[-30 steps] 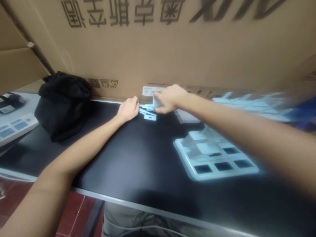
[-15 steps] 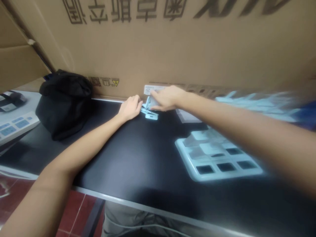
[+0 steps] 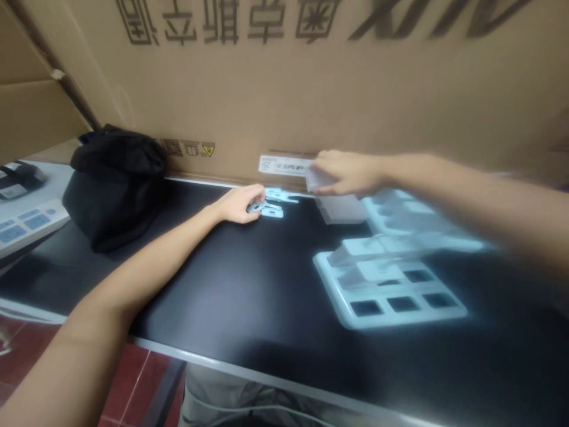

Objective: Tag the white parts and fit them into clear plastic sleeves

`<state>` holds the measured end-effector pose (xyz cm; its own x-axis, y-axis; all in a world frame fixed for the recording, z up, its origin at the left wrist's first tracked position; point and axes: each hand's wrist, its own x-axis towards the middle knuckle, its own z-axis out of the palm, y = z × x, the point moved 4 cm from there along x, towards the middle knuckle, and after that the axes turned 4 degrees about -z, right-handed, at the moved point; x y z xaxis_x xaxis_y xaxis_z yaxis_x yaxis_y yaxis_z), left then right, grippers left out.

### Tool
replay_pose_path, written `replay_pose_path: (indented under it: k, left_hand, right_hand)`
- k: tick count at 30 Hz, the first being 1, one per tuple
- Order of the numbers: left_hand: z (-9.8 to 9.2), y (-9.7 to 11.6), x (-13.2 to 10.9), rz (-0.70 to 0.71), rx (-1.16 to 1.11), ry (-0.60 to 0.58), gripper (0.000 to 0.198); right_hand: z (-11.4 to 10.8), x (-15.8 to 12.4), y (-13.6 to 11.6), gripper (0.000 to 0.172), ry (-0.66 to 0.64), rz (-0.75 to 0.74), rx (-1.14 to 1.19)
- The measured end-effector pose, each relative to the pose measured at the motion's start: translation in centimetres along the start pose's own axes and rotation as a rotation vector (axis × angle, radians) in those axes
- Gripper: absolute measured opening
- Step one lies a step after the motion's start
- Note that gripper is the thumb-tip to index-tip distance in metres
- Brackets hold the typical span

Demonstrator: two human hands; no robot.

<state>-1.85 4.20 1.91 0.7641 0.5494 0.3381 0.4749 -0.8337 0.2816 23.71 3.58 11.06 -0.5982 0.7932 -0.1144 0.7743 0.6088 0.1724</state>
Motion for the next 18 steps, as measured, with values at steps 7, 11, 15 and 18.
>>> replay_pose_path:
  k: [7, 11, 15, 18]
  left_hand:
    - [0.0, -0.1, 0.2, 0.003, -0.036, 0.031, 0.02]
    - [-0.2, -0.1, 0.0, -0.005, -0.064, 0.101, 0.016]
    - [-0.1, -0.7, 0.1, -0.004, -0.087, 0.191, 0.015]
    - [-0.2, -1.0, 0.2, 0.03, -0.072, 0.272, 0.013]
  right_hand:
    - [1.7, -4.3, 3.3, 0.066, 0.035, 0.004, 0.139]
    - [2.0, -5.5, 3.5, 0.071, 0.006, 0.04, 0.176]
    - [1.2, -6.6, 2.8, 0.076, -0.076, 0.083, 0.279]
    - [1.1, -7.2, 2.1, 0.073, -0.14, 0.126, 0.331]
